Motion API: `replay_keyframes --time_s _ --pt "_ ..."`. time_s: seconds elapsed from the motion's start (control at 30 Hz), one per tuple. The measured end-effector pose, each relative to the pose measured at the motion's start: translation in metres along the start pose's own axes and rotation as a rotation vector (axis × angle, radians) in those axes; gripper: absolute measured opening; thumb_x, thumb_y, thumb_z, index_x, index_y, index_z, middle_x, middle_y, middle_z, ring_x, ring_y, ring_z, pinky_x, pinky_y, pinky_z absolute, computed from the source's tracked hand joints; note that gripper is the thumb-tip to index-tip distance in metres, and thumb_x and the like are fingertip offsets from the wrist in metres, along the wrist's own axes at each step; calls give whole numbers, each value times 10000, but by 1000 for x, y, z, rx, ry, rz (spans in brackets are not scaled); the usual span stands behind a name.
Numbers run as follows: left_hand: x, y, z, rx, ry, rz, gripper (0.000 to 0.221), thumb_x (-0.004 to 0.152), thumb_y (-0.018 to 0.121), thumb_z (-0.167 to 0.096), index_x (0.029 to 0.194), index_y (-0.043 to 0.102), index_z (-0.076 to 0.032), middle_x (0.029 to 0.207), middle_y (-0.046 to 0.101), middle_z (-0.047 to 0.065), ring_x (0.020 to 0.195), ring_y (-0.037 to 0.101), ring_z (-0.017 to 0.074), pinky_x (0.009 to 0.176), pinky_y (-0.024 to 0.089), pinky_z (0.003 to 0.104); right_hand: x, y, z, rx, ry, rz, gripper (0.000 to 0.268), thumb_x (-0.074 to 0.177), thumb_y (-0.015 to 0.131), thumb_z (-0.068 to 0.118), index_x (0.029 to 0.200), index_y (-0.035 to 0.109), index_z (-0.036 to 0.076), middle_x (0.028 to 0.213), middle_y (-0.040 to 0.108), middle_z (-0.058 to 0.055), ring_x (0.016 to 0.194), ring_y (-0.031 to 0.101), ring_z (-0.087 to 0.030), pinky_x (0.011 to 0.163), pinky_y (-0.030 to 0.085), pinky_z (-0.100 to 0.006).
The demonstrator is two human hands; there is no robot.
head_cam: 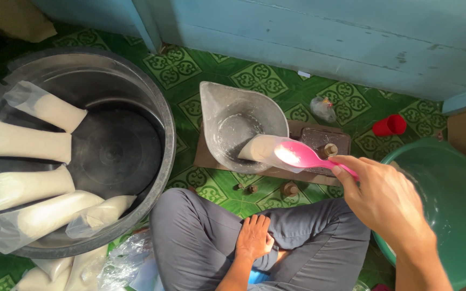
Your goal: Manual packaging of white powdered food into small plastic bags using a scoop and a funnel.
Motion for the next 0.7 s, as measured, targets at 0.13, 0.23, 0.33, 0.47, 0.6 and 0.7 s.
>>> replay_keyframes --time_s 0.13,0.23,0.33,0.47,0.6,0.7 --pt "1 -5 0 -18 -1 -46 343 667 602 -209 961 528 -47 925 526 128 808 460 283 777 380 383 7 8 10 -32 -61 -19 303 873 542 334 1111 715 259 970 741 -13 833 682 -378 684 540 -469" --pt "0 -7 -1 -30 1 -57 339 667 598 -202 960 532 -45 931 535 134 812 465 288 779 383 386 14 16 17 -37 -117 -30 277 878 541 318 1076 718 239 973 743 -3 807 682 -376 657 538 -465" --pt "0 -4 -1 -20 5 -46 353 669 597 -210 972 534 -41 937 533 136 813 460 287 783 378 383 23 29 22 -108 -206 -91 264 856 554 280 1050 719 214 976 732 -20 740 684 -381 595 542 -470" --pt "1 -5 0 -29 0 -37 360 662 597 -207 977 538 -42 934 542 137 813 467 286 779 380 384 33 41 30 -192 -338 -174 202 847 571 279 975 715 218 806 690 -56 609 650 -388 521 518 -470" --pt "1 -8 -1 -45 0 -58 363 657 599 -201 977 544 -40 940 556 142 814 477 290 783 386 387 35 47 37 -199 -392 -204 154 860 571 261 917 697 193 770 669 -73 562 624 -381 497 498 -462" --pt "1 -7 -1 -29 2 -54 362 663 596 -212 977 539 -43 947 547 136 816 468 286 783 381 382 35 48 41 -202 -417 -200 135 872 571 250 898 678 171 766 654 -58 582 623 -359 512 497 -447"
Point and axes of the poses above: each hand's wrist, its own x-axis towards the middle knuckle, its own y-axis out of the palm, z = x × y, the point moved 7 cm from there along x, towards the middle knuckle
